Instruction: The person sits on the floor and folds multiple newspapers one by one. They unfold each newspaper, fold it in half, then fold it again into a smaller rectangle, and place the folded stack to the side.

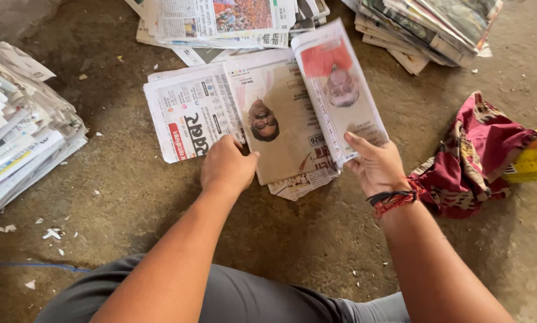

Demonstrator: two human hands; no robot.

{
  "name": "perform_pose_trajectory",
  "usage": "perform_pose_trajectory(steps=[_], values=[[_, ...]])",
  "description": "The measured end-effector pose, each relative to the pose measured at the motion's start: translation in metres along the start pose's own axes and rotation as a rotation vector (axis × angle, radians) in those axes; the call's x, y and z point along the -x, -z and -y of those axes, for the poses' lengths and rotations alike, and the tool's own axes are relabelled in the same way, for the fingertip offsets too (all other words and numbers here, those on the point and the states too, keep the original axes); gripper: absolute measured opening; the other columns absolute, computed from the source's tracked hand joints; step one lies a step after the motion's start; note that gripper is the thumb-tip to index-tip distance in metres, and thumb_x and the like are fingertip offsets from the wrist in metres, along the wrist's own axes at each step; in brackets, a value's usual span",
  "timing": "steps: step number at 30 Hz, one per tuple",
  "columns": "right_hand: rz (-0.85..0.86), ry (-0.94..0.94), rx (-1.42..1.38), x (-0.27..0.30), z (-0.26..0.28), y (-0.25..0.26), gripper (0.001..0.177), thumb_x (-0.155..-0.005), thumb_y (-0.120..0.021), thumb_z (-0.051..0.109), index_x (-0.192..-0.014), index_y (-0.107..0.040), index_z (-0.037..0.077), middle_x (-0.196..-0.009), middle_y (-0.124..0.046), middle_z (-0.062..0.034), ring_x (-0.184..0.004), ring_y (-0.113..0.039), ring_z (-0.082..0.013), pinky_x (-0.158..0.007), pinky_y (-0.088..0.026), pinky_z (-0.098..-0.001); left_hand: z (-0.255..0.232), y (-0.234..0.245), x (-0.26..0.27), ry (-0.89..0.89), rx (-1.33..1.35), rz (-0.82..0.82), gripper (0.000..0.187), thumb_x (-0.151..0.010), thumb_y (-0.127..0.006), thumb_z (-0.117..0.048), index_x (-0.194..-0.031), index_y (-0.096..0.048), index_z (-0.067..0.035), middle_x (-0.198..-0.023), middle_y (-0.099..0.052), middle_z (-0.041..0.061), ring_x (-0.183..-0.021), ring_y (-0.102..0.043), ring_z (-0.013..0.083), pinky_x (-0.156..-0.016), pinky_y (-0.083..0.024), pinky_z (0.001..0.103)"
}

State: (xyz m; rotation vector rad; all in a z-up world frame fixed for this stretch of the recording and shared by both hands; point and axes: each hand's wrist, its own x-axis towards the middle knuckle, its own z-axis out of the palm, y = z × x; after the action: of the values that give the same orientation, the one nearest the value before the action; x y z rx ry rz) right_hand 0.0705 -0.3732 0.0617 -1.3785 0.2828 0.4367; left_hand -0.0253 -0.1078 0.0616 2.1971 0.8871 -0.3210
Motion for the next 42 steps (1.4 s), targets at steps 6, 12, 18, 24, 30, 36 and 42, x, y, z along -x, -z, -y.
perform_pose_trajectory(steps=[6, 12, 18, 24, 30, 36, 42], values=[[0.221, 0.045, -0.309, 0.031, 0.041, -0.045, 0.029, -0.098, -0.058, 0.003, -0.125, -0.059, -0.006, -0.121, -0.072, -0.0184, -0.106, -0.073, -0.0287, -0.091, -0.062, -0.045, -0.032, 0.019, 0.023, -0.359, -0.268, -0.012, 0.105, -0.066, -0.09, -0.051, -0.142, -0.037, -0.001, -0.134, -0.049, 0.018, -0.124, -0.052, 0.0313, -0.096, -0.052, 0.046], [0.31, 0.139, -0.486, 0.055, 0.057, -0.073, 0.035, -0.106, -0.05, 0.001, -0.139, -0.047, -0.011, -0.13, -0.065, -0.0271, -0.112, -0.071, -0.0349, -0.096, -0.064, -0.0465, -0.048, 0.027, 0.057, -0.932, -0.192, -0.161, 0.12, -0.055, -0.093, -0.05, -0.144, -0.036, 0.005, -0.138, -0.045, 0.023, -0.129, -0.044, 0.0403, -0.107, -0.039, 0.06], [0.337, 0.074, -0.624, 0.036, 0.057, -0.039, 0.038, -0.107, -0.047, 0.005, -0.142, -0.045, -0.008, -0.133, -0.066, -0.0241, -0.116, -0.072, -0.0355, -0.099, -0.062, -0.0487, -0.037, 0.026, 0.051, -0.986, -0.162, -0.278, 0.074, -0.085, -0.079, -0.045, -0.132, -0.057, 0.007, -0.132, -0.054, 0.025, -0.125, -0.051, 0.039, -0.105, -0.041, 0.053], [0.678, 0.073, -0.705, 0.036, 0.054, -0.036, 0.035, -0.121, -0.037, 0.021, -0.142, -0.042, -0.006, -0.126, -0.063, -0.0225, -0.114, -0.067, -0.0375, -0.108, -0.053, -0.0596, -0.034, 0.022, 0.054, -0.97, 0.052, -0.267, 0.057, -0.092, -0.074, -0.042, -0.123, -0.068, 0.005, -0.115, -0.069, 0.018, -0.108, -0.065, 0.0339, -0.094, -0.052, 0.043], [0.385, 0.153, -0.547, 0.051, 0.07, -0.056, 0.054, -0.113, -0.03, 0.032, -0.151, -0.038, -0.005, -0.15, -0.055, -0.0265, -0.135, -0.058, -0.0416, -0.117, -0.047, -0.0588, -0.035, 0.022, 0.055, -0.962, 0.05, -0.276, 0.04, -0.093, -0.064, -0.014, -0.128, -0.066, 0.003, -0.122, -0.068, 0.018, -0.11, -0.065, 0.033, -0.095, -0.051, 0.042], [0.357, 0.199, -0.774, 0.045, 0.083, -0.06, 0.056, -0.114, -0.025, 0.031, -0.153, -0.035, -0.009, -0.156, -0.047, -0.0294, -0.144, -0.049, -0.046, -0.127, -0.036, -0.062, -0.038, 0.022, 0.065, -1.053, -0.12, -0.283, 0.044, -0.085, -0.059, -0.003, -0.127, -0.067, 0.002, -0.123, -0.069, 0.016, -0.114, -0.066, 0.0305, -0.097, -0.05, 0.048], [0.375, 0.217, -0.809, 0.049, 0.087, -0.06, 0.059, -0.11, -0.022, 0.032, -0.151, -0.035, -0.009, -0.154, -0.045, -0.0305, -0.144, -0.045, -0.0478, -0.126, -0.033, -0.0639, -0.051, 0.024, 0.09, -1.103, -0.19, -0.167, 0.044, -0.101, -0.058, -0.032, -0.12, -0.067, 0.007, -0.115, -0.068, 0.021, -0.101, -0.066, 0.0335, -0.09, -0.053, 0.046]])
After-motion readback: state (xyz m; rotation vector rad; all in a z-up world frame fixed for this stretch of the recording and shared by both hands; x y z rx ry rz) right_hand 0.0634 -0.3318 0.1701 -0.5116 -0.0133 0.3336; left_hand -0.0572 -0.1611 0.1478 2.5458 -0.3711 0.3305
